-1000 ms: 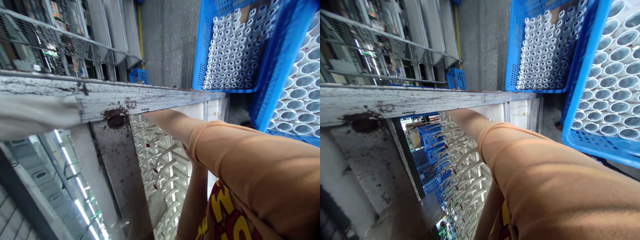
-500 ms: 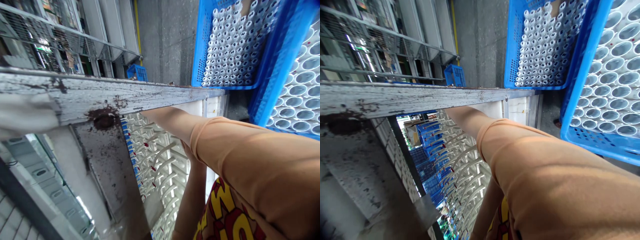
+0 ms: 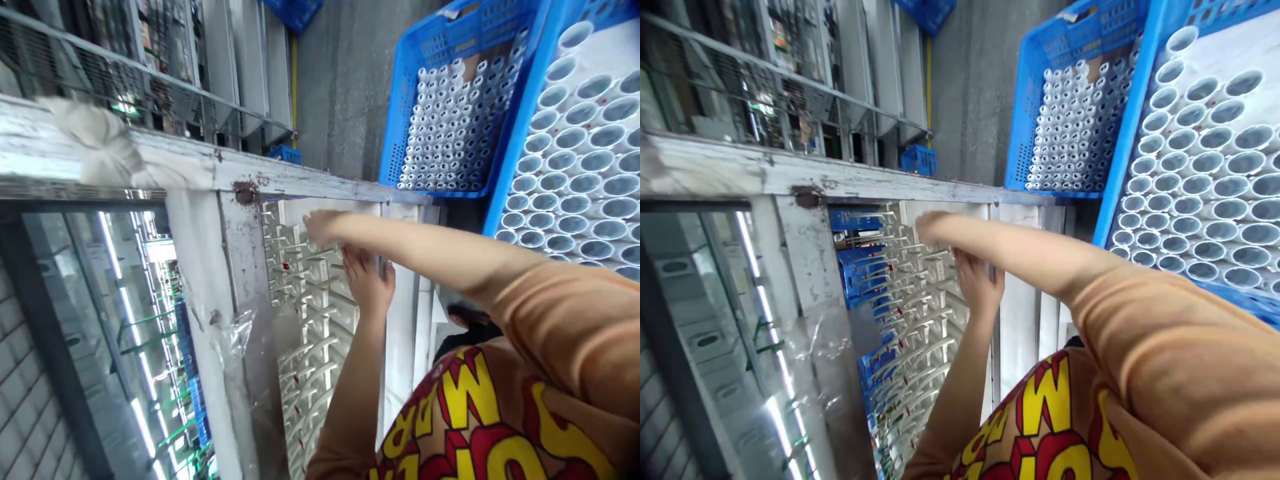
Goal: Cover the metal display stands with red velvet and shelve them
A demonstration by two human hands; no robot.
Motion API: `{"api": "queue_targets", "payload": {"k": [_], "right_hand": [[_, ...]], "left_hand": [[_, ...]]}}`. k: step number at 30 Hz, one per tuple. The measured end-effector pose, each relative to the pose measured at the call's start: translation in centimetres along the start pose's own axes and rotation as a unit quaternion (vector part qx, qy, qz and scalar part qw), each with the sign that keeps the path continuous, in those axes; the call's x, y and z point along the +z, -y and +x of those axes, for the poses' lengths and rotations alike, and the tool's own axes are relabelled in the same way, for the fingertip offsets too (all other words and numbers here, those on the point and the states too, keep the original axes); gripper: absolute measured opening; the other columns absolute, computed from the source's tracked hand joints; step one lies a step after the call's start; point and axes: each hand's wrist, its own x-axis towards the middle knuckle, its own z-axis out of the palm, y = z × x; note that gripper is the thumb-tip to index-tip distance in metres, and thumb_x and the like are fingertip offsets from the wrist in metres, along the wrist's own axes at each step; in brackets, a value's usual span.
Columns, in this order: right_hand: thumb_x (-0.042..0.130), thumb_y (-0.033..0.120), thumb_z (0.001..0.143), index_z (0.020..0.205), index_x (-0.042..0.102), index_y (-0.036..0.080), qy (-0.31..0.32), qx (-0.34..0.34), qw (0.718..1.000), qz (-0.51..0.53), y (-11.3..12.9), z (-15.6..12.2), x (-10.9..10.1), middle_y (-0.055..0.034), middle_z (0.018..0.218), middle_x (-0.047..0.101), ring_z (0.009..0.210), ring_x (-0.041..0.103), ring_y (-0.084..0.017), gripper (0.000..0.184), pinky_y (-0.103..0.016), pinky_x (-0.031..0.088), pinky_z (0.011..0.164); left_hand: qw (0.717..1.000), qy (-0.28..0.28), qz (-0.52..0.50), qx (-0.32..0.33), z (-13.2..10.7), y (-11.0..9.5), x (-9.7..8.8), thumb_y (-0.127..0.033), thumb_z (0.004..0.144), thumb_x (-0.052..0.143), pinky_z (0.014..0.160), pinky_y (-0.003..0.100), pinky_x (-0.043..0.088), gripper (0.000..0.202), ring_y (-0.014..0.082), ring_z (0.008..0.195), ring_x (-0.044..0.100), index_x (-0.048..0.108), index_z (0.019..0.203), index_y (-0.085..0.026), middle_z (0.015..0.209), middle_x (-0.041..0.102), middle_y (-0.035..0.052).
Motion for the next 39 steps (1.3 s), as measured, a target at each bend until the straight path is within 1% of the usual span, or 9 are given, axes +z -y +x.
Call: {"api": "queue_targets", "payload": {"k": [4,8,17,23,28,31,33,36,39], "right_hand": [[0.057,0.013,0.079,0.116,0.058,0.009,-0.015,0.001,1.000,-0.015,-1.4,-4.9,0.2,-0.0164,0.107,0.065,0.094,0.063,-0.026,0.038,-0.033,0.049,0.077],[0.051,0.011,0.076,0.112,0.060,0.010,-0.069,0.009,0.997,-0.017,-2.2,-7.7,0.5,-0.0165,0.101,0.066,0.098,0.060,-0.028,0.037,-0.034,0.044,0.080],[0.053,0.013,0.070,0.098,0.068,0.013,-0.069,0.016,0.997,-0.005,-2.8,-6.6,-0.1,-0.0104,0.089,0.069,0.082,0.061,-0.021,0.032,-0.026,0.040,0.070],[0.048,0.011,0.072,0.091,0.069,0.013,-0.064,0.014,0.998,0.006,-3.2,-6.2,-0.1,-0.0085,0.086,0.071,0.078,0.063,-0.019,0.029,-0.025,0.041,0.067],[0.046,0.007,0.071,0.112,0.063,0.007,-0.092,-0.012,0.996,-0.012,-2.8,-7.8,0.1,-0.0128,0.100,0.070,0.091,0.062,-0.021,0.045,-0.028,0.045,0.082],[0.049,0.009,0.068,0.117,0.059,0.002,-0.128,-0.032,0.990,-0.042,-2.8,-10.8,0.6,-0.0188,0.112,0.064,0.109,0.055,-0.027,0.051,-0.035,0.039,0.097],[0.048,0.008,0.066,0.120,0.057,0.002,-0.146,-0.041,0.987,-0.056,-3.0,-12.9,1.1,-0.0189,0.118,0.061,0.119,0.048,-0.028,0.056,-0.038,0.033,0.105],[0.047,0.006,0.062,0.132,0.046,0.000,-0.166,-0.035,0.983,-0.071,-3.2,-14.7,1.6,-0.0187,0.132,0.053,0.128,0.038,-0.027,0.070,-0.040,0.027,0.110],[0.048,0.009,0.067,0.139,0.038,0.001,-0.178,-0.020,0.980,-0.083,-3.1,-14.3,1.9,-0.0173,0.140,0.046,0.133,0.031,-0.030,0.073,-0.044,0.025,0.108]], "left_hand": [[0.999,0.016,0.044,-0.014,-0.2,0.1,0.5,-0.042,0.079,0.059,0.107,0.056,0.032,0.066,0.0437,0.135,0.030,0.045,0.127,0.000,0.136,0.041,0.0339],[0.998,0.027,0.055,-0.027,-0.4,-0.1,0.5,-0.042,0.081,0.056,0.107,0.055,0.033,0.066,0.0420,0.137,0.028,0.043,0.130,0.001,0.139,0.038,0.0332],[0.999,0.011,0.033,-0.039,-0.6,-0.4,0.3,-0.034,0.079,0.059,0.112,0.049,0.030,0.063,0.0356,0.142,0.019,0.043,0.134,-0.006,0.147,0.031,0.0264],[0.998,0.033,0.019,-0.051,-0.5,-0.6,0.2,-0.034,0.081,0.058,0.114,0.049,0.027,0.066,0.0351,0.143,0.017,0.038,0.138,-0.007,0.150,0.026,0.0254],[0.995,0.074,0.003,-0.060,-0.9,-1.2,-0.9,-0.029,0.081,0.057,0.116,0.051,0.019,0.069,0.0348,0.144,0.009,0.033,0.140,-0.003,0.152,0.020,0.0263],[0.993,0.074,-0.016,-0.090,-2.1,-1.3,-2.0,-0.029,0.082,0.054,0.117,0.050,0.017,0.077,0.0323,0.145,0.006,0.021,0.145,-0.002,0.154,0.014,0.0252],[0.991,0.072,-0.029,-0.108,-3.0,-1.0,-2.5,-0.034,0.085,0.052,0.116,0.048,0.020,0.080,0.0302,0.145,0.010,0.014,0.147,-0.002,0.155,0.015,0.0238],[0.990,0.078,-0.040,-0.106,-3.9,-0.5,-2.8,-0.039,0.087,0.048,0.115,0.047,0.024,0.077,0.0293,0.144,0.017,0.015,0.147,-0.004,0.154,0.020,0.0218],[0.992,0.073,-0.029,-0.101,-4.1,-0.3,-2.5,-0.039,0.086,0.050,0.115,0.047,0.024,0.077,0.0295,0.143,0.018,0.018,0.147,-0.005,0.154,0.021,0.0207]]}}
